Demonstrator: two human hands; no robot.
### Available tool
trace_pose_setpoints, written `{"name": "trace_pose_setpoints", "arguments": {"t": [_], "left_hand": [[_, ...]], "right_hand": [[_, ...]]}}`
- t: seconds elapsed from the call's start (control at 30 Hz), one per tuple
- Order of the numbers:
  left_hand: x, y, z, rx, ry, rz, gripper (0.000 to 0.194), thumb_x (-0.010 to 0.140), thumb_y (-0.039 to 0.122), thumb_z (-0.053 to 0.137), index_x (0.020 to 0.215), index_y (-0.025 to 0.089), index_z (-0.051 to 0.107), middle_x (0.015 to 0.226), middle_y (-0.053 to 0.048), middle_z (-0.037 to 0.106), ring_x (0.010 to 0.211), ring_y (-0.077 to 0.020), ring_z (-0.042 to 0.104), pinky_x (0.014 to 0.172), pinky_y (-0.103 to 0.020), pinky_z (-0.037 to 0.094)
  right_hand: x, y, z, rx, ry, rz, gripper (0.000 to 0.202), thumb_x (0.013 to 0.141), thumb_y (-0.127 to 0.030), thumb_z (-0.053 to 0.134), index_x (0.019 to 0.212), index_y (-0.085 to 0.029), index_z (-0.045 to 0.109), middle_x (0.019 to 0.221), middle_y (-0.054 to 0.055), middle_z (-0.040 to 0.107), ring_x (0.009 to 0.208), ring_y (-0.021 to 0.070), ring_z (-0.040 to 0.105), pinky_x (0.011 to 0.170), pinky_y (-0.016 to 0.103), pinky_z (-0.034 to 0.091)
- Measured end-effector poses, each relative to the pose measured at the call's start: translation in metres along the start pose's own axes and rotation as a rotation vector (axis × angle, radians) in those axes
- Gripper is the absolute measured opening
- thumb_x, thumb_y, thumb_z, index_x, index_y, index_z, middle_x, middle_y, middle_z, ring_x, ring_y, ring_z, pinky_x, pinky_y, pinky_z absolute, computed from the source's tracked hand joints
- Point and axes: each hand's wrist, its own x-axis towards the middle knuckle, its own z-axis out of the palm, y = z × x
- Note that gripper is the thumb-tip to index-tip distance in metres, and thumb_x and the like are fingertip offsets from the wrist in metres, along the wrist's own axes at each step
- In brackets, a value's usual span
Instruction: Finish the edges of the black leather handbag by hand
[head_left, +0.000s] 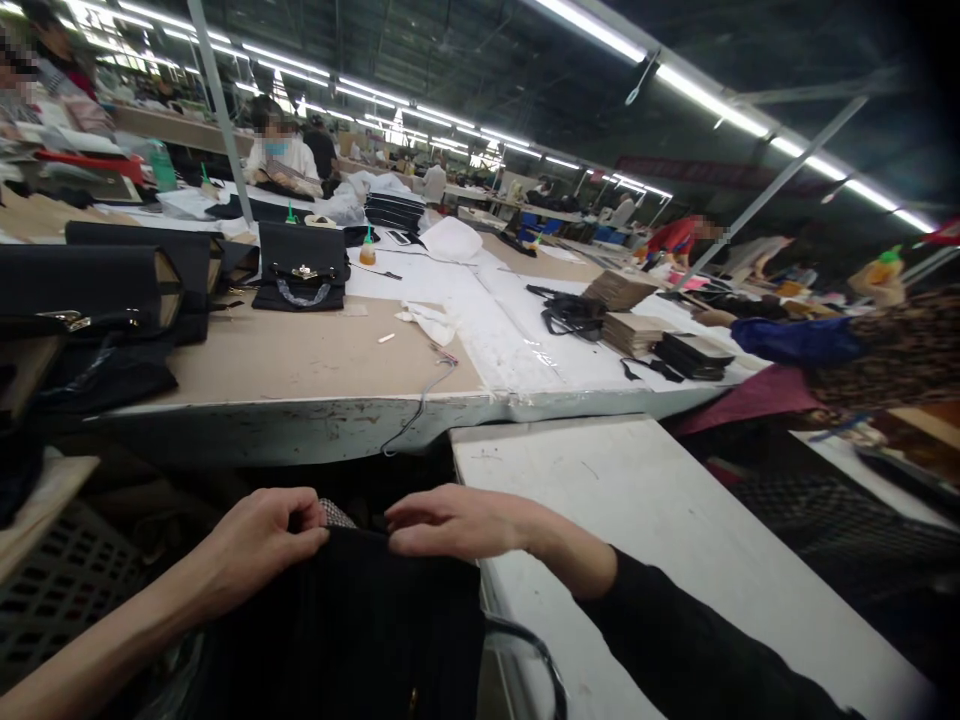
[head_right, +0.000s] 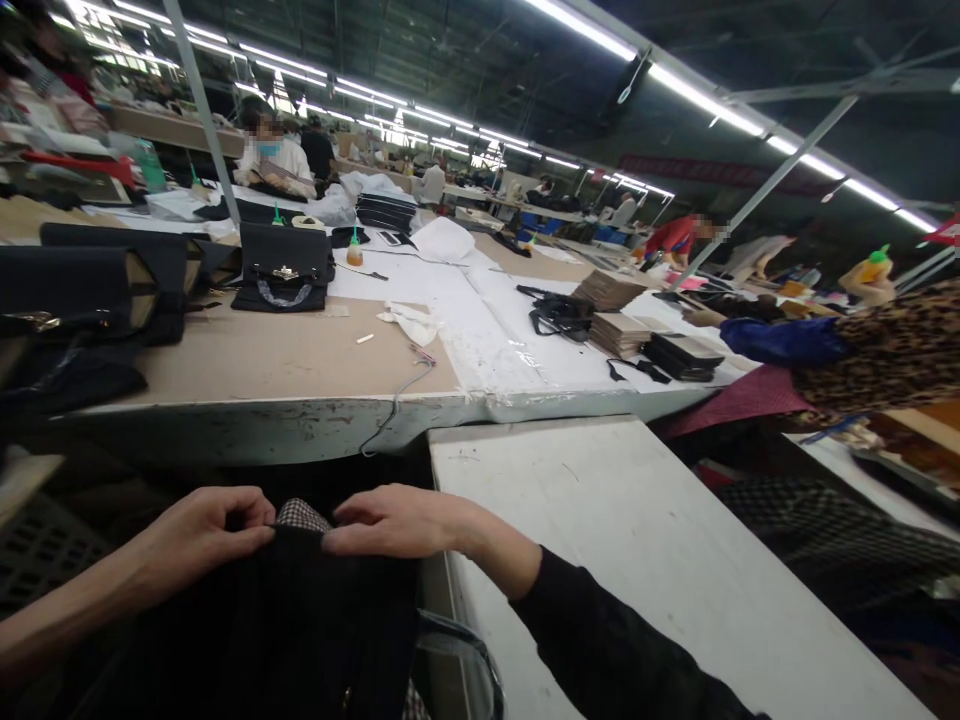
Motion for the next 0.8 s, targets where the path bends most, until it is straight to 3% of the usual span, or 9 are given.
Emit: {"name": "trace_pose_setpoints", "arguments": {"t": [0.1, 0.23, 0.3, 0.43, 0.5, 0.6, 0.8], "left_hand": [[-0.002, 0.0, -0.001, 0.002, 0.004, -0.004, 0.02, 0.082, 0.036, 0.06, 0.069, 0.02, 0.057, 0.067, 0.004, 0.059, 0.067, -0.0175, 0.053, 0.061, -0.027, 0.036], [-0.02, -0.004, -0.011, 0.015, 0.015, -0.019, 0.014, 0.082, 0.034, 0.06, 0.076, 0.021, 0.061, 0.077, 0.002, 0.066, 0.076, -0.0201, 0.06, 0.068, -0.028, 0.041], [-0.032, -0.007, -0.017, 0.026, 0.025, -0.022, 0.014, 0.077, 0.03, 0.068, 0.088, 0.023, 0.062, 0.096, 0.001, 0.07, 0.09, -0.0225, 0.063, 0.078, -0.029, 0.043], [-0.054, -0.024, -0.025, -0.08, 0.115, -0.143, 0.043, 0.07, 0.025, 0.076, 0.104, 0.027, 0.05, 0.114, -0.002, 0.068, 0.104, -0.0267, 0.064, 0.087, -0.034, 0.046], [-0.062, -0.036, -0.03, -0.217, 0.137, -0.196, 0.04, 0.075, 0.028, 0.075, 0.102, 0.026, 0.044, 0.111, -0.004, 0.068, 0.102, -0.0263, 0.066, 0.083, -0.033, 0.048], [-0.069, -0.049, -0.036, -0.303, 0.072, -0.186, 0.029, 0.083, 0.033, 0.071, 0.095, 0.025, 0.046, 0.098, -0.001, 0.068, 0.094, -0.0236, 0.065, 0.079, -0.031, 0.047], [-0.073, -0.048, -0.04, -0.314, 0.017, -0.172, 0.019, 0.089, 0.04, 0.067, 0.094, 0.022, 0.063, 0.091, 0.002, 0.068, 0.09, -0.0217, 0.062, 0.078, -0.029, 0.046]], "right_hand": [[0.052, -0.007, 0.014, -0.13, -0.011, -0.151, 0.044, 0.087, -0.051, 0.067, 0.116, -0.018, 0.069, 0.097, 0.004, 0.071, 0.082, 0.0188, 0.062, 0.072, 0.026, 0.045], [0.099, -0.01, 0.037, -0.186, -0.02, -0.192, 0.028, 0.088, -0.037, 0.068, 0.105, -0.016, 0.071, 0.079, 0.0, 0.065, 0.07, 0.015, 0.057, 0.062, 0.023, 0.039], [0.105, -0.011, 0.042, -0.146, -0.011, -0.243, 0.026, 0.088, -0.034, 0.067, 0.107, -0.017, 0.071, 0.08, -0.001, 0.065, 0.071, 0.0145, 0.057, 0.063, 0.023, 0.039], [0.099, -0.018, 0.041, -0.098, -0.026, -0.272, 0.027, 0.088, -0.029, 0.063, 0.11, -0.017, 0.072, 0.082, 0.001, 0.068, 0.072, 0.0155, 0.059, 0.065, 0.023, 0.042], [0.095, -0.021, 0.04, -0.06, -0.029, -0.264, 0.031, 0.088, -0.027, 0.062, 0.117, -0.019, 0.071, 0.091, 0.003, 0.071, 0.079, 0.0171, 0.062, 0.069, 0.024, 0.045], [0.092, -0.024, 0.039, -0.016, -0.021, -0.258, 0.039, 0.09, -0.025, 0.062, 0.129, -0.023, 0.066, 0.11, 0.004, 0.072, 0.097, 0.0202, 0.064, 0.083, 0.026, 0.047], [0.103, -0.026, 0.039, -0.018, -0.058, -0.259, 0.039, 0.091, -0.028, 0.062, 0.13, -0.022, 0.066, 0.114, 0.005, 0.073, 0.101, 0.0215, 0.065, 0.087, 0.028, 0.048]]}}
